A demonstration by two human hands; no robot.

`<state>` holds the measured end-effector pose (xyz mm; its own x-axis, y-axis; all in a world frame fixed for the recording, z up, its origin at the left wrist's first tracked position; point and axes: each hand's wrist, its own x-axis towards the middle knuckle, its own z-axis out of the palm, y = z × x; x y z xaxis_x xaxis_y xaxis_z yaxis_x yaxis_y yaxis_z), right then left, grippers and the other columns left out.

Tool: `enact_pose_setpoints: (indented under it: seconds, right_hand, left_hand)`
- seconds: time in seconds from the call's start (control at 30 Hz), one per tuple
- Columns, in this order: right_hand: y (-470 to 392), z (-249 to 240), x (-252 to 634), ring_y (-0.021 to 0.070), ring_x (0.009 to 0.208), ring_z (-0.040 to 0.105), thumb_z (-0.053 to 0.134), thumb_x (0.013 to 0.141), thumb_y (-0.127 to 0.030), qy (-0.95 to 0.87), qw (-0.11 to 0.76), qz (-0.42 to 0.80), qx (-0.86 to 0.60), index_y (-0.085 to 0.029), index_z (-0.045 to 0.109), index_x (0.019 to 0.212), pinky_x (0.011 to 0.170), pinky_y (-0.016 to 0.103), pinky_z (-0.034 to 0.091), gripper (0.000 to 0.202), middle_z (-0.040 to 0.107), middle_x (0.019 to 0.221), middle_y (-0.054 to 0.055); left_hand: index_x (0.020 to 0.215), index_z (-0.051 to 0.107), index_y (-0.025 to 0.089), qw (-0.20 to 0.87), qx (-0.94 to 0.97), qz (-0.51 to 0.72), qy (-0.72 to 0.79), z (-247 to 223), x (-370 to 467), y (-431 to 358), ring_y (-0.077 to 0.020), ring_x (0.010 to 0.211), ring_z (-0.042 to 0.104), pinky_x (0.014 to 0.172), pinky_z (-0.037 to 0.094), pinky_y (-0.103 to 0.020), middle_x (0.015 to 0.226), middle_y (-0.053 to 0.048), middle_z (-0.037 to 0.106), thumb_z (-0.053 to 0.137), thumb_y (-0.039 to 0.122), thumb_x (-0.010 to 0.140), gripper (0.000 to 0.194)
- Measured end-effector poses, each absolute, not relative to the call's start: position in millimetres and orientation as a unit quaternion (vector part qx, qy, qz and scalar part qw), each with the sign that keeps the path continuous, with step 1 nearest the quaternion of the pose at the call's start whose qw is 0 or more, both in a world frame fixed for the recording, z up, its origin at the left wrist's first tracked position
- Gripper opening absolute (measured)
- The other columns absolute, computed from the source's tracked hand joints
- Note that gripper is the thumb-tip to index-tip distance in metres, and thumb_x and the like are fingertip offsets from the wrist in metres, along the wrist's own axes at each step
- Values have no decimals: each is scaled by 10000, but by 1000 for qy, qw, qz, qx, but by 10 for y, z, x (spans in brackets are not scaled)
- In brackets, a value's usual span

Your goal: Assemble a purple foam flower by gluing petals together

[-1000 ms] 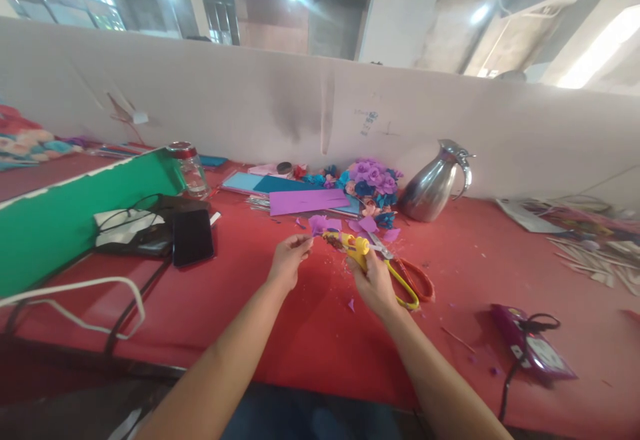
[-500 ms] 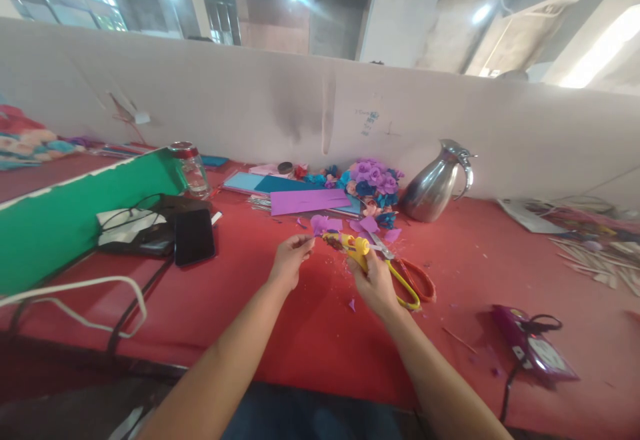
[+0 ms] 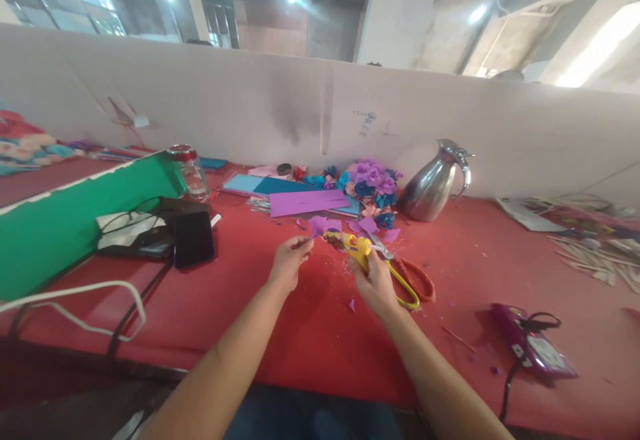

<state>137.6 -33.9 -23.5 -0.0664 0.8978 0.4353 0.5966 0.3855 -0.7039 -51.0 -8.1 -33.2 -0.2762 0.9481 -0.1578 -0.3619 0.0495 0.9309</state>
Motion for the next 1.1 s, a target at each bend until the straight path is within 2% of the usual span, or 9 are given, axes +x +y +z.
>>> enact_pose_setpoints:
  seconds: [0.33,0.57,0.8,1.0,1.1]
  right_hand:
    - [-339,-257,1363,151,478,464,454,827,-417,-728,383,176,-540,-209,478,788,489,257,278,213,481,556,-22]
    - [-343,-230,1374,147,492,430,448,841,-403,-724,408,168,-530,-205,509,877,498,252,303,211,481,566,-28]
    - [-348,-239,1357,149,476,452,442,832,-419,-728,383,171,-543,-208,490,811,488,255,288,217,478,554,-27]
    - [-346,-236,1375,151,519,460,456,838,-403,-717,421,163,-532,-212,487,833,501,248,313,194,502,586,-20]
    - [-339,-245,1383,145,497,442,459,835,-407,-721,409,169,-533,-213,474,813,490,247,306,196,483,567,-29]
  left_hand:
    - [716,672,149,532,282,629,492,-319,-512,-80,-62,551,491,568,338,-224,646,25,585,824,286,477,315]
    - [709,670,146,531,286,628,492,-322,-501,-85,-67,562,495,575,339,-222,638,27,585,821,302,476,318]
    - [710,675,145,531,285,628,492,-318,-500,-84,-67,553,490,567,332,-225,636,22,587,828,300,459,332]
    - [714,673,146,532,290,621,497,-323,-498,-83,-65,550,487,562,318,-220,625,28,575,823,311,474,327]
    - [698,665,147,531,290,623,496,-320,-492,-87,-69,554,487,570,322,-224,618,27,571,826,325,465,334]
